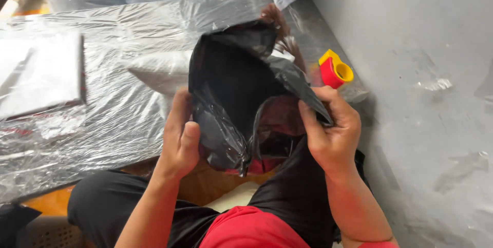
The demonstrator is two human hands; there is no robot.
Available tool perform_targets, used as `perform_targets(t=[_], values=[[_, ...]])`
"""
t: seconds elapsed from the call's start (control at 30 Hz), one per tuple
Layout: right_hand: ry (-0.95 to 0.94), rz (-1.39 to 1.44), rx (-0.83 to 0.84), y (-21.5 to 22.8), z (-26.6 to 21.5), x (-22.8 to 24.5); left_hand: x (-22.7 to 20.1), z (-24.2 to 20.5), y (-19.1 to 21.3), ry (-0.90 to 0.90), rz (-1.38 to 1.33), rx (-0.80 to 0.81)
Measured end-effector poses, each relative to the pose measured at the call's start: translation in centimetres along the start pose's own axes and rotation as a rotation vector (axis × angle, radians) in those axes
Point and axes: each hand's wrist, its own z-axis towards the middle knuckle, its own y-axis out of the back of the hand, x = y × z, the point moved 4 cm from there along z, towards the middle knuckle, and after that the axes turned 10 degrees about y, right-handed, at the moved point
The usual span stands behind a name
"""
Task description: Compressing a pillow using a vacuum cleaner to remove air, sealing it with tape, and placing it into a protective plastic bag.
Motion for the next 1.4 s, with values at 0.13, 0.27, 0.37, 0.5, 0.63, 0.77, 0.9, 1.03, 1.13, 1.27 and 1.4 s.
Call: perform_targets(t=[0.13,0.27,0.37,0.5,0.63,0.77,0.9,1.03,1.13,1.27,1.4], values=[[0.083,0.062,0.078,-2.0,1.4,1.9,-2.9,0.7,2.2,-0.076,0.200,-0.233],[0.272,0.052,0.141,-4.5,3.5,3.5,-5.0,2.2,4.4,-0.093,0.334,-0.379],[0.492,-0.022,0.119,-5.9,5.9,5.1,-6.8,2.9,6.2,-0.146,0.332,-0.419],[0.664,0.141,0.167,-8.5,9.4,5.0,-8.6,3.7,8.9,-0.209,0.378,-0.539],[0.603,0.416,0.258,-11.6,11.0,2.7,-7.7,4.4,11.3,-0.365,0.186,-0.596],[0.481,0.441,0.285,-14.8,11.2,-1.6,-5.8,4.0,13.1,-0.422,0.361,-0.745],[0.375,0.057,0.536,-17.0,8.3,-10.0,-1.2,4.5,16.3,-0.266,0.413,-0.867],[0.597,-0.533,0.706,-18.9,4.2,-13.7,3.8,5.3,18.3,-0.217,0.457,-0.920],[0.642,-0.656,0.740,-19.0,2.8,-12.6,9.0,6.4,19.7,-0.120,0.513,-0.925],[0.625,-0.690,0.804,-19.9,0.0,-10.8,13.0,7.4,20.4,0.082,0.470,-0.908],[0.661,-0.615,0.734,-20.6,-0.3,-12.8,13.5,7.7,20.4,0.178,0.475,-0.897]])
